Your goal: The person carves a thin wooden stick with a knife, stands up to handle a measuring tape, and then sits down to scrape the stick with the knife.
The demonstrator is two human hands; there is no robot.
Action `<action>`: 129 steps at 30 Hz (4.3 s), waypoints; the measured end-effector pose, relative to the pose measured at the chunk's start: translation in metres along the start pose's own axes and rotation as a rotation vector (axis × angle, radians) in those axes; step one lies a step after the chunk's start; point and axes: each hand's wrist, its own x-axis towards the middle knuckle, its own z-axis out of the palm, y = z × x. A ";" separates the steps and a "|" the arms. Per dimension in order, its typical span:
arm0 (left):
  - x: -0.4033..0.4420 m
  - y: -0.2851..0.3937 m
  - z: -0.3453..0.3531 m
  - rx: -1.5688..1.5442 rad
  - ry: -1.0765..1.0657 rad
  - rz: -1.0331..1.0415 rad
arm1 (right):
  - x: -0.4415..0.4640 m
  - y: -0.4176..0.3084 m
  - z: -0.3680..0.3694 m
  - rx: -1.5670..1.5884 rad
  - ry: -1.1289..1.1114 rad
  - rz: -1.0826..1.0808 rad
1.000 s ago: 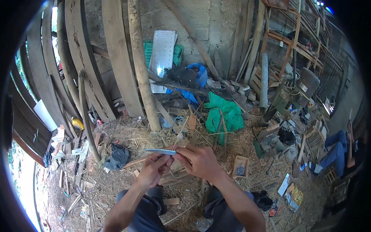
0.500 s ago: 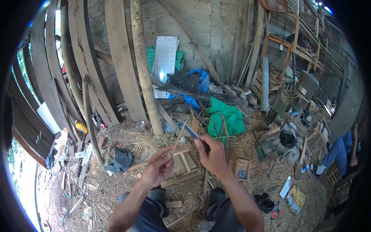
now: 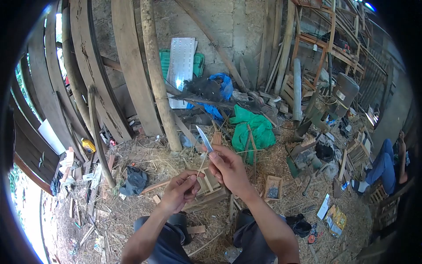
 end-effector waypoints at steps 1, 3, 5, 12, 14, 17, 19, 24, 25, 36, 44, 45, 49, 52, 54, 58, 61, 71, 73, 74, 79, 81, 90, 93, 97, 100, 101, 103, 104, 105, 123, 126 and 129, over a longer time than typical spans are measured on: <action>0.000 -0.002 0.000 0.056 0.012 0.030 | 0.001 0.002 -0.001 0.000 0.002 0.001; 0.000 -0.004 -0.001 0.122 -0.024 0.084 | 0.004 0.003 -0.006 -0.023 0.064 -0.044; 0.000 -0.004 -0.002 0.191 -0.057 0.140 | 0.003 0.003 -0.010 0.008 0.029 -0.004; -0.005 0.004 -0.005 0.085 0.036 0.056 | -0.006 0.000 0.009 -0.101 -0.298 0.212; -0.007 0.006 -0.008 0.027 0.023 0.021 | -0.003 -0.002 0.003 -0.095 -0.330 0.254; -0.007 0.008 -0.009 -0.070 -0.027 -0.039 | -0.001 -0.006 -0.002 -0.101 -0.382 0.291; -0.007 0.006 -0.011 -0.150 -0.057 -0.069 | -0.001 -0.005 -0.003 -0.083 -0.342 0.288; -0.003 0.005 -0.004 -0.206 -0.018 -0.057 | 0.004 -0.005 -0.018 -0.088 -0.306 0.319; -0.001 0.006 -0.004 -0.230 -0.015 -0.060 | 0.006 -0.009 -0.024 -0.087 -0.160 0.325; -0.005 0.010 -0.011 -0.097 0.128 0.033 | 0.001 -0.016 -0.032 0.073 -0.038 0.173; -0.003 -0.006 -0.008 0.263 0.174 0.124 | 0.000 0.013 0.010 -0.186 -0.237 0.116; -0.004 -0.008 -0.007 0.380 0.179 0.198 | 0.000 0.011 0.006 -0.155 -0.241 0.177; -0.006 -0.003 -0.005 0.357 0.164 0.177 | 0.007 0.011 0.001 -0.115 -0.207 0.221; -0.003 -0.001 -0.003 0.324 0.153 0.181 | 0.009 0.008 -0.001 -0.147 -0.121 0.260; 0.000 -0.001 -0.003 0.343 0.165 0.185 | 0.010 0.007 -0.002 -0.185 -0.106 0.246; -0.001 0.003 -0.001 0.319 0.161 0.134 | 0.014 0.003 -0.009 -0.228 -0.126 0.235; 0.001 0.001 -0.002 0.395 0.189 0.152 | 0.015 0.002 -0.008 -0.272 -0.055 0.273; -0.008 0.000 -0.007 0.182 0.082 0.046 | 0.007 -0.017 -0.051 -0.117 0.184 0.097; -0.005 0.000 -0.005 0.200 0.082 0.055 | 0.005 -0.014 -0.029 -0.068 0.020 0.140; -0.003 -0.001 -0.004 0.207 0.070 0.047 | 0.005 -0.011 -0.023 -0.062 0.035 0.136; -0.002 -0.007 -0.001 0.429 0.097 0.117 | 0.007 -0.005 -0.024 0.006 -0.146 0.263; -0.002 -0.011 -0.001 0.491 0.107 0.156 | 0.008 -0.007 -0.028 -0.032 -0.120 0.276; 0.002 -0.012 0.006 0.638 0.179 0.212 | 0.016 -0.004 -0.039 -0.153 0.021 0.298; 0.003 -0.008 0.006 0.677 0.207 0.214 | 0.019 0.002 -0.039 -0.160 0.066 0.268; 0.004 -0.002 0.006 0.753 0.249 0.225 | 0.026 0.006 -0.038 -0.094 0.083 0.291; 0.004 -0.001 0.008 0.838 0.304 0.265 | 0.030 0.012 -0.027 -0.183 0.159 0.269; 0.003 -0.003 0.005 0.836 0.307 0.266 | 0.034 0.013 -0.034 -0.186 0.157 0.269; 0.002 -0.010 -0.002 0.747 0.277 0.259 | 0.042 0.007 -0.049 -0.245 0.372 0.102; 0.004 -0.009 -0.006 0.758 0.276 0.261 | 0.039 0.008 -0.052 -0.236 0.372 0.096; 0.006 -0.009 -0.008 0.738 0.269 0.266 | 0.028 0.000 -0.045 -0.250 0.329 0.120; 0.000 -0.005 0.001 0.206 0.036 0.003 | 0.017 0.000 -0.027 -0.176 0.166 0.232; -0.008 -0.008 0.000 0.181 0.036 -0.038 | 0.024 -0.005 -0.075 -0.173 0.350 0.083; -0.002 -0.012 -0.006 0.171 0.060 -0.025 | 0.016 -0.004 -0.077 -0.079 0.295 0.101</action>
